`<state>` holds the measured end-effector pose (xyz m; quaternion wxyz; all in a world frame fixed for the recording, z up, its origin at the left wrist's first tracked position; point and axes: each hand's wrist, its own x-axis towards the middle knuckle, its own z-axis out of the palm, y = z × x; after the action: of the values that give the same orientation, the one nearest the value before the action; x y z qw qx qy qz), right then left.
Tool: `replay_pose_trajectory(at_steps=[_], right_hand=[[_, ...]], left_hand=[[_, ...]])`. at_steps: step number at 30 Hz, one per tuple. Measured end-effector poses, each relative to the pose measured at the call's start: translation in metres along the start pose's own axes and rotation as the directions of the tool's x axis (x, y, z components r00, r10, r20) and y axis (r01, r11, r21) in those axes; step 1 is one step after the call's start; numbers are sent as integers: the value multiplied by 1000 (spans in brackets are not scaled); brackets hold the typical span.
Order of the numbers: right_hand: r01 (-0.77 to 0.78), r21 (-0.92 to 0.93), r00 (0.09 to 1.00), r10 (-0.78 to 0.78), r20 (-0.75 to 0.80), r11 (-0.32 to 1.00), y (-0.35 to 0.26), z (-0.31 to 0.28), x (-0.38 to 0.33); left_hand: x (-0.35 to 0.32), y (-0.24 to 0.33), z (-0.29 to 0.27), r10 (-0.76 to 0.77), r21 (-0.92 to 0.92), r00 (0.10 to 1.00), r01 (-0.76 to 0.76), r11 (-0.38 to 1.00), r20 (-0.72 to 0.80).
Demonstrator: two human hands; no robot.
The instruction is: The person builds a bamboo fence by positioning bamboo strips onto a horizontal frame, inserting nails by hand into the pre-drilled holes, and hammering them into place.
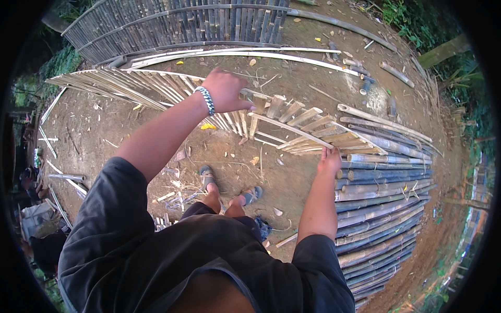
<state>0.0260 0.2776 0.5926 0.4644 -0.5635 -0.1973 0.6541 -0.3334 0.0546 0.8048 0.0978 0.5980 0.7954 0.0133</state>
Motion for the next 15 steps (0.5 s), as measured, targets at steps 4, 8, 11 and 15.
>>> replay_pose_trajectory(at_steps=[4,8,11,15], right_hand=[[4,-81,1000,-5,-16,997,-2,7,3],[6,-80,999,-10,-53,997,-5,11,3],[-103,-131,995,101,-23,986,-3,12,-2],[-47,-142,999,46,-15,989,0,-6,11]], left_hand=[[19,37,-4,154,-96,988,-152,984,8],[24,53,-18,33,-95,988,-18,995,150],[17,50,-16,-13,-98,988,28,995,153],[18,52,-15,36,-140,993,-21,990,110]])
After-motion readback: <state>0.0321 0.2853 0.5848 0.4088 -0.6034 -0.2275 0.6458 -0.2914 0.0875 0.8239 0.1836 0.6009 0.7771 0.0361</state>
